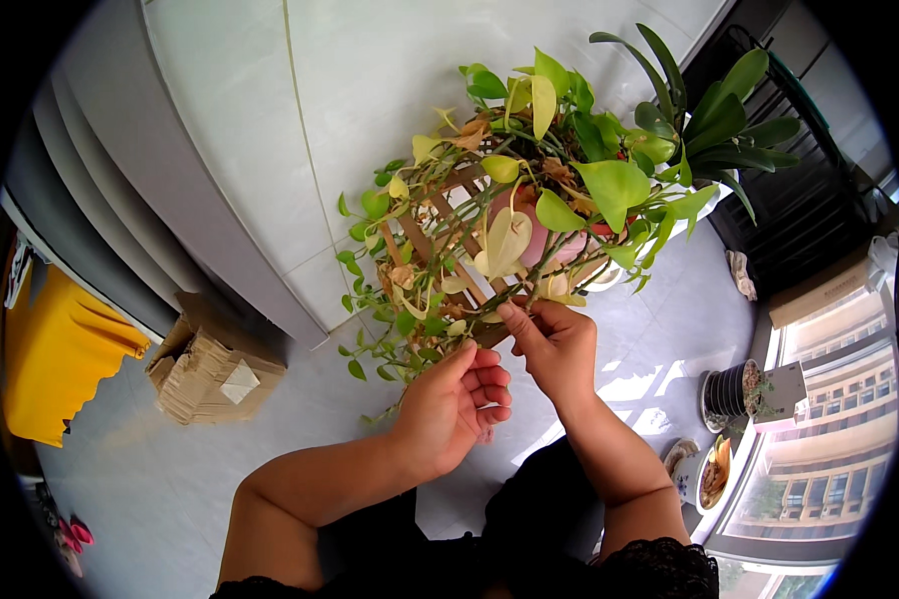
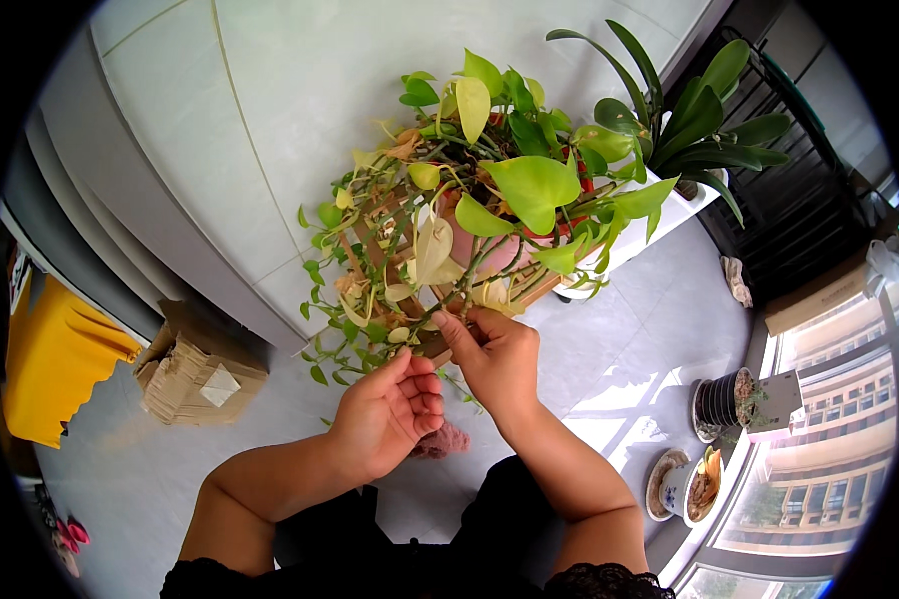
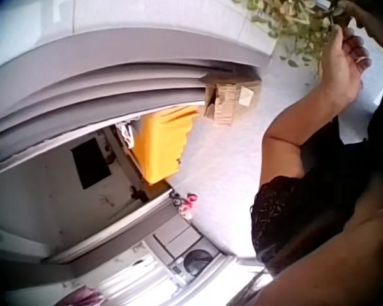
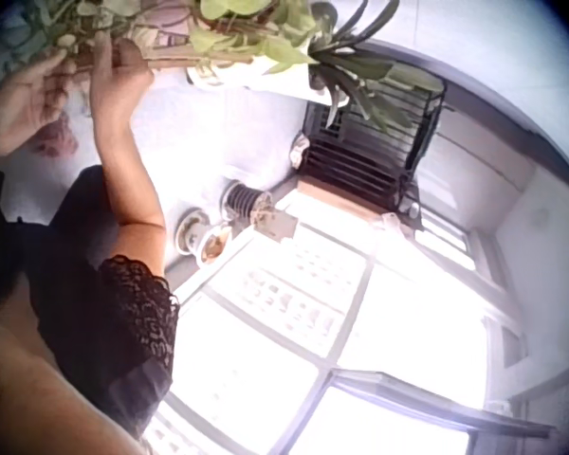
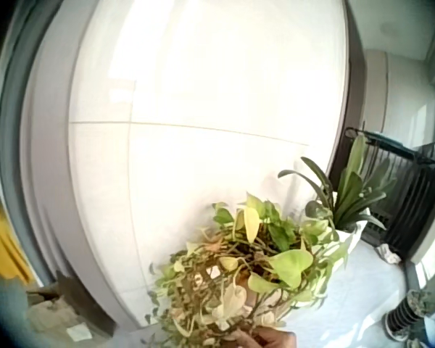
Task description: The person kneels on the floor and uses their hands to remove dead leaves and dry stems from a potted plant. They gather the removed plant debris and discard it out of the window.
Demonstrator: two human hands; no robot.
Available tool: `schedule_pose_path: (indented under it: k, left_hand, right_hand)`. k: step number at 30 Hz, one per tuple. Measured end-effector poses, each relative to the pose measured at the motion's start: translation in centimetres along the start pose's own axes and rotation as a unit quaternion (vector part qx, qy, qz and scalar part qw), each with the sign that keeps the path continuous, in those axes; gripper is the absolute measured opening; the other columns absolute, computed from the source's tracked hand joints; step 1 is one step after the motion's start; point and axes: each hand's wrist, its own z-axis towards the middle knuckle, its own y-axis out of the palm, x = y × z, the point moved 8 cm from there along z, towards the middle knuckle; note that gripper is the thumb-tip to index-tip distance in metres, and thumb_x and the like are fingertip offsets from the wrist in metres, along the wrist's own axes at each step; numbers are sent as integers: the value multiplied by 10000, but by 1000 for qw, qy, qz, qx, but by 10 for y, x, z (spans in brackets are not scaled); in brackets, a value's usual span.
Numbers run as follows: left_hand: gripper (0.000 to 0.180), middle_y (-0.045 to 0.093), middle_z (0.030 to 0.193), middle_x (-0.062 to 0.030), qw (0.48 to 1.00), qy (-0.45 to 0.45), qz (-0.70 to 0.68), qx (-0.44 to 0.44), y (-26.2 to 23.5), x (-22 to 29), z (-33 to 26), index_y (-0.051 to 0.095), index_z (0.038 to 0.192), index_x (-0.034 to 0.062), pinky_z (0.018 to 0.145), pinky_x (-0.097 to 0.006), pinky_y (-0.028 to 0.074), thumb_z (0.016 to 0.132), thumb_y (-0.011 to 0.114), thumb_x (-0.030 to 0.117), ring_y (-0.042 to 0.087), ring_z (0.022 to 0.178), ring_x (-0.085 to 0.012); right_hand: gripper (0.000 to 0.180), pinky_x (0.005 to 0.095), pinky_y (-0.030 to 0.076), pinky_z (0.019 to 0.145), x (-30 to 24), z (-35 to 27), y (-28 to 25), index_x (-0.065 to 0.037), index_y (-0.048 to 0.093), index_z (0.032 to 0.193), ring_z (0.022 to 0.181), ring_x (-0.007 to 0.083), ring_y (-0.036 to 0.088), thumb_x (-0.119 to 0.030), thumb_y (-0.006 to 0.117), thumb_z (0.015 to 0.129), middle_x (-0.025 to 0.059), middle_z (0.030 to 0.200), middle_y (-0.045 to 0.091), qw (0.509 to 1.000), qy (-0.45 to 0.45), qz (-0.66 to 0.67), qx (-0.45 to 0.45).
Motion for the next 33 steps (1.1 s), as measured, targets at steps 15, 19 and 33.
schedule_pose_path:
  k: [15,19,33]
  left_hand:
    - [400,579,1084,-115,998,-3,-48,-48,19,0,8,539,1121,-1,929,-371,444,960,423,347,552,1014,-245]
    - [383,575,1052,-127,999,1,-38,-17,16,2,5,543,1101,-7,925,-380,457,958,435,331,561,1000,-264]
    - [348,565,1054,-139,1000,2,-5,-31,28,-9,6,541,1093,-11,937,-391,456,950,462,296,566,1010,-272]
  right_hand:
    - [326,293,476,467,-64,-46,-33,-44,627,1010,534,208,594,-103,746,712,80,751,606,963,-176,-202,-32]
    - [408,298,481,491,-73,-26,-57,-65,607,1044,606,202,588,-128,776,678,64,850,579,933,-233,-254,99]
    - [143,251,529,560,-2,15,-54,-13,684,914,639,164,634,-34,703,774,79,807,644,996,-55,63,-26]
